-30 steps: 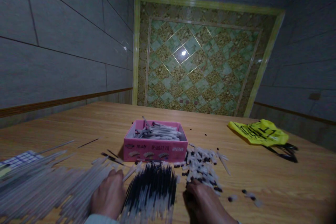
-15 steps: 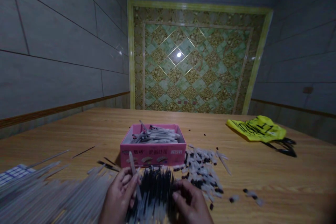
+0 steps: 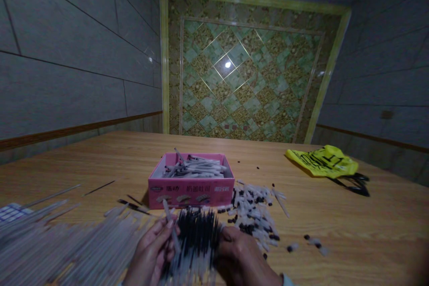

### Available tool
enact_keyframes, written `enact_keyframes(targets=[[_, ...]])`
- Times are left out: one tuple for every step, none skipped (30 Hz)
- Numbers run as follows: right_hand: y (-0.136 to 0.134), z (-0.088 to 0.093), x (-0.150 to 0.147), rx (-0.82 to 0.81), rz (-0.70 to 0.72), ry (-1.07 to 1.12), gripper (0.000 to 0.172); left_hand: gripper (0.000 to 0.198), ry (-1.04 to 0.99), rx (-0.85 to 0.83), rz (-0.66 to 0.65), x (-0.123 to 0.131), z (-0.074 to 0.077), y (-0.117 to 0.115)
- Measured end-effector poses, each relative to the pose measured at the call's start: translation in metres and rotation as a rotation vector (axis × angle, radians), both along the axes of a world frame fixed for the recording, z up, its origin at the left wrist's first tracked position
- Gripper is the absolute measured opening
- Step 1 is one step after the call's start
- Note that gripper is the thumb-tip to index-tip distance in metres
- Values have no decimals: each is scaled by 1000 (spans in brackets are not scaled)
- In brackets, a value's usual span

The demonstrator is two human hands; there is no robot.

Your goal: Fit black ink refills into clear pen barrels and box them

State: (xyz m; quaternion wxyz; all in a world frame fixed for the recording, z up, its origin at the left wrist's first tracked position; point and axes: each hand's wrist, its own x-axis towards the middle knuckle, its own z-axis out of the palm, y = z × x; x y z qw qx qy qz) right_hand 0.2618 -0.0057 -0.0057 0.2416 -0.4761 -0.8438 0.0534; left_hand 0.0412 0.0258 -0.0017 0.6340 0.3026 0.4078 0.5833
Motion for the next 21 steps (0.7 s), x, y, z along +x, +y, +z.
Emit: enact_keyframes(targets=[[-2, 0, -2, -7, 56, -32, 14, 42, -4, -1, -10, 0, 0, 0], [-3, 0, -3, -14, 89, -60, 13, 42, -6, 1, -18, 1, 0, -1], [-4, 1, -4, -19, 102, -82, 13, 42, -7, 2, -25, 1, 0, -1], [-4, 2, -4, -25, 111, -98, 13, 41, -8, 0, -28, 2, 0, -2], [-5, 3, -3, -27, 119, -108, 14, 41, -8, -3, -28, 2, 1, -2], [-5, 4, -2, -27, 126, -116, 14, 41, -9, -5, -26, 2, 1, -3], [-5, 5, -2, -25, 134, -124, 14, 41, -11, -8, -25, 3, 2, -3], [-5, 5, -1, -22, 143, -134, 14, 41, -15, -7, -26, 3, 3, -4], [-4, 5, -1, -20, 154, -148, 14, 41, -19, -3, -28, 3, 3, -4], [-4, 6, -1, -16, 163, -165, 13, 41, -21, 0, -33, 3, 3, -4], [-4, 6, -1, -8, 170, -188, 11, 41, -22, 0, -36, 3, 4, -4], [-4, 6, -1, -1, 180, -215, 9, 41, -23, -2, -40, 3, 4, -4], [-4, 6, -2, 11, 189, -241, 7, 42, -23, -7, -40, 3, 4, -3], [-4, 6, -2, 22, 196, -266, 5, 43, -21, -14, -38, 4, 4, -3], [-4, 5, -1, 35, 202, -288, 3, 44, -20, -20, -34, 4, 4, -3], [-4, 5, -1, 45, 208, -307, 3, 45, -19, -27, -29, 4, 4, -3], [-4, 5, -1, 51, 213, -324, 5, 45, -19, -28, -27, 4, 4, -3], [-4, 6, 0, 56, 213, -337, 7, 45, -18, -28, -27, 4, 4, -3], [-5, 6, 0, 61, 212, -344, 8, 45, -18, -28, -27, 4, 5, -3], [-5, 7, 1, 65, 212, -347, 8, 45, -18, -27, -29, 4, 5, -3], [-5, 8, 1, 69, 213, -345, 8, 45, -18, -29, -29, 4, 5, -3]])
